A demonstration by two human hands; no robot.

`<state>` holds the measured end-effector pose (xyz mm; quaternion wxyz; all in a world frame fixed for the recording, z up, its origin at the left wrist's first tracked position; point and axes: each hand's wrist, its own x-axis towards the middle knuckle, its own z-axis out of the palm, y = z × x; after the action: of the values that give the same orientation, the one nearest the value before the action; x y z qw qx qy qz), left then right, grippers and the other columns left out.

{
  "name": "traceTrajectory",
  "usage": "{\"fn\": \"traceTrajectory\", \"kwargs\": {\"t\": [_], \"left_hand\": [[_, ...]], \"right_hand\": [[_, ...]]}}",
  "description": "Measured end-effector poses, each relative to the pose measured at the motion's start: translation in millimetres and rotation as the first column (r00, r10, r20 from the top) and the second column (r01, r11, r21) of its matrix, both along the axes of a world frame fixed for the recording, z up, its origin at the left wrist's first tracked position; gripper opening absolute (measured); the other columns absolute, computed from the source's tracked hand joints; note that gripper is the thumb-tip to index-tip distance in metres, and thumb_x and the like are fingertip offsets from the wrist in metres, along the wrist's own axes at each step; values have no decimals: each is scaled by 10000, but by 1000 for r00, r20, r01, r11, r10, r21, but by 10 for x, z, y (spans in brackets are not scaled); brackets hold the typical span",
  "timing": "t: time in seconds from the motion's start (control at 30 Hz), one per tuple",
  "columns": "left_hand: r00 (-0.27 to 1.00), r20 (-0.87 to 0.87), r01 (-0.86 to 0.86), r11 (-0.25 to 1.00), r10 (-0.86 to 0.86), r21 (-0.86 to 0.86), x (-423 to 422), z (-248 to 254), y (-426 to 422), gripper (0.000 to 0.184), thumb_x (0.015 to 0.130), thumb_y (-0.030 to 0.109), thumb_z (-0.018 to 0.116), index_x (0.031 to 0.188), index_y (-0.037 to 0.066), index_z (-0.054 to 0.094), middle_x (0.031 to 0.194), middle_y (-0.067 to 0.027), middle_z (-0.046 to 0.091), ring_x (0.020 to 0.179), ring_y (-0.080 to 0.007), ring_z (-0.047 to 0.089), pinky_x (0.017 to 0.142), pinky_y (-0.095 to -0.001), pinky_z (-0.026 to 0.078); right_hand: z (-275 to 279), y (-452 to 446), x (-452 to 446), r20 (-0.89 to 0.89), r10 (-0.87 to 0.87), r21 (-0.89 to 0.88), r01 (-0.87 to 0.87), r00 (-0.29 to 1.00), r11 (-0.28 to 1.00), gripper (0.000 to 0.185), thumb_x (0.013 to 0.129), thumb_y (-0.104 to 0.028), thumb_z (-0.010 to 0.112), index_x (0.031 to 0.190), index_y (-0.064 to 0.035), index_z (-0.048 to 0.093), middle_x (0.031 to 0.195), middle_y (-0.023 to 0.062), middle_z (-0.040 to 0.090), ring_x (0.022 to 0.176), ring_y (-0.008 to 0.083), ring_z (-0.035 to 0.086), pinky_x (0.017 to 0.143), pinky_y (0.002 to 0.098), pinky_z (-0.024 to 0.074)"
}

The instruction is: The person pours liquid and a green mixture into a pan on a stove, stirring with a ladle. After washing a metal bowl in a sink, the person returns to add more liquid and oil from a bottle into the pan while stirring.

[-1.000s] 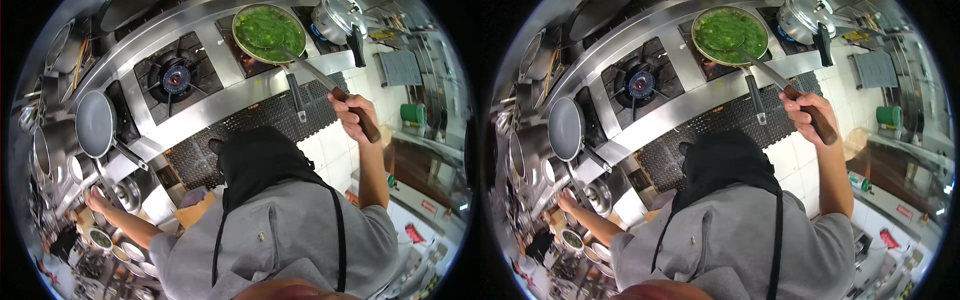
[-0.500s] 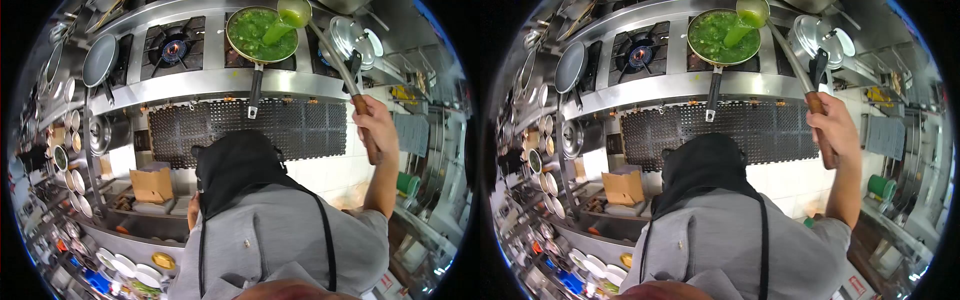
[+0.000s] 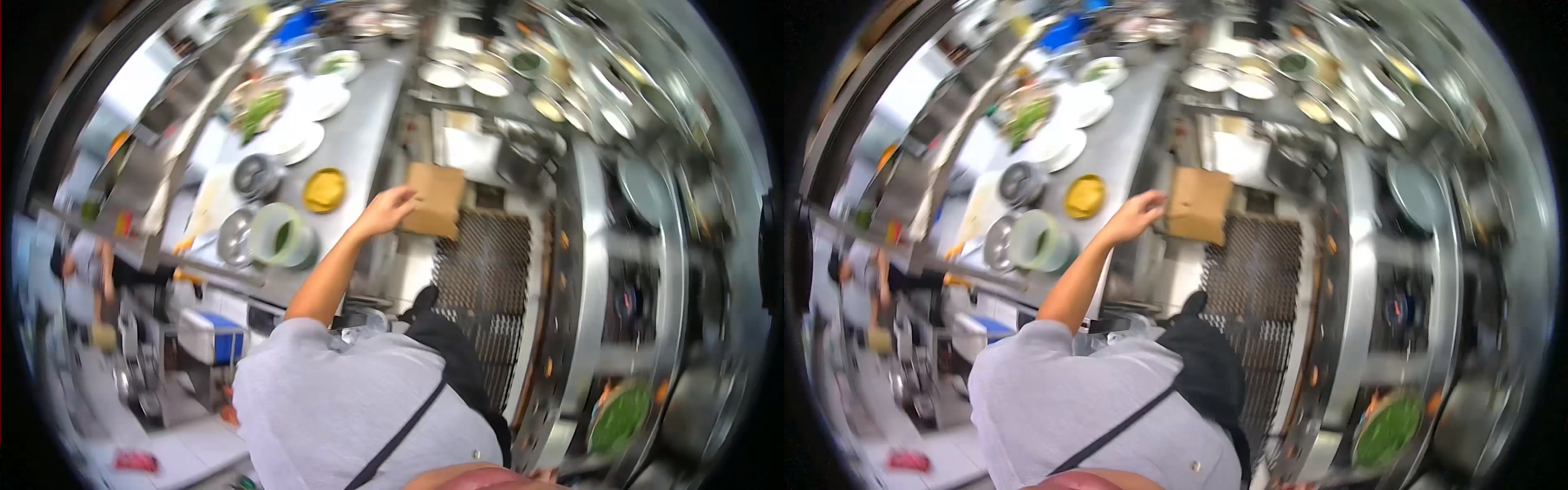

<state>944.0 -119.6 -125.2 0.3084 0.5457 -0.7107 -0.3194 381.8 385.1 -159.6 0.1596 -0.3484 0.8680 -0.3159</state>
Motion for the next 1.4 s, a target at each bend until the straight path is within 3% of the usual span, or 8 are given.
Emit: {"fn": "traceTrajectory", "kwargs": {"t": [0.13, 0.33, 0.5, 0.67, 0.87, 1.0, 1.07, 1.4], "left_hand": [[947, -98, -321, 899, 306, -297, 821, 1200, -590, 356, 924, 209, 652, 1204, -8, 619, 1114, -92, 684, 907, -136, 644, 790, -293, 517], [781, -197, -532, 468, 592, -706, 1913, 2668, -2094, 334, 836, 280, 704, 1057, 30, 691, 925, -143, 725, 884, -249, 703, 795, -352, 537], [282, -193, -603, 17, 940, -797, 3181, 3615, -3634, 493, 787, 385, 658, 1133, 34, 684, 1060, -228, 700, 1029, -371, 664, 909, -455, 508], [209, 167, -672, 265, 964, -691, 4240, 3884, -4186, 513, 764, 449, 661, 1008, 3, 735, 1030, -213, 710, 1015, -341, 674, 908, -467, 509], [471, 485, -363, 663, 737, -655, 3479, 2865, -5183, 492, 782, 431, 658, 1014, 4, 732, 1028, -207, 708, 1003, -332, 673, 899, -458, 514], [554, 484, -277, 698, 677, -660, 2625, 2297, -5763, 478, 794, 419, 655, 1018, 4, 730, 1027, -203, 706, 996, -326, 672, 893, -452, 517], [555, 479, -287, 696, 681, -658, 2381, 2162, -5778, 471, 800, 414, 654, 1020, 5, 729, 1026, -201, 705, 992, -323, 672, 890, -449, 518], [652, 317, -263, 597, 689, -758, 1986, 2298, -5150, 435, 829, 385, 648, 1030, 6, 724, 1023, -192, 702, 973, -307, 669, 875, -433, 526]], "right_hand": [[-75, -984, 582, 106, 10, 22, -13, 994, 1000, 526, 893, -298, 617, 1339, -23, 575, 1239, 162, 646, 1078, 262, 625, 916, 398, 484], [-124, -2427, 1127, 197, -26, -55, 38, 980, 998, 535, 900, -324, 625, 1344, -31, 571, 1263, 142, 637, 1118, 241, 612, 928, 370, 480], [120, -2885, 735, 211, -201, -165, 238, 956, 957, 543, 905, -346, 632, 1347, -38, 567, 1283, 125, 628, 1151, 224, 602, 939, 348, 476], [559, -2263, -351, 286, -419, -311, 497, 862, 810, 552, 910, -368, 639, 1351, -45, 563, 1303, 108, 620, 1184, 207, 592, 949, 325, 473], [1092, 100, -604, 548, -422, -408, 672, 722, 618, 563, 916, -394, 647, 1356, -53, 559, 1326, 88, 611, 1224, 187, 579, 962, 297, 469], [2075, -1206, 553, 407, -627, -10, 690, 664, 724, 172, 809, -216, 688, 756, -53, 674, 621, 48, 627, 540, 128, 577, 501, 287, 451], [1977, -1354, 664, 284, -771, -4, 805, 570, 594, 182, 686, -148, 667, 569, -30, 592, 532, 83, 580, 445, 169, 523, 438, 325, 397], [1356, -989, 798, 168, -762, 26, 770, 626, 638, 143, 696, -100, 634, 790, 0, 595, 615, 54, 558, 488, 151, 536, 463, 310, 429]]}}
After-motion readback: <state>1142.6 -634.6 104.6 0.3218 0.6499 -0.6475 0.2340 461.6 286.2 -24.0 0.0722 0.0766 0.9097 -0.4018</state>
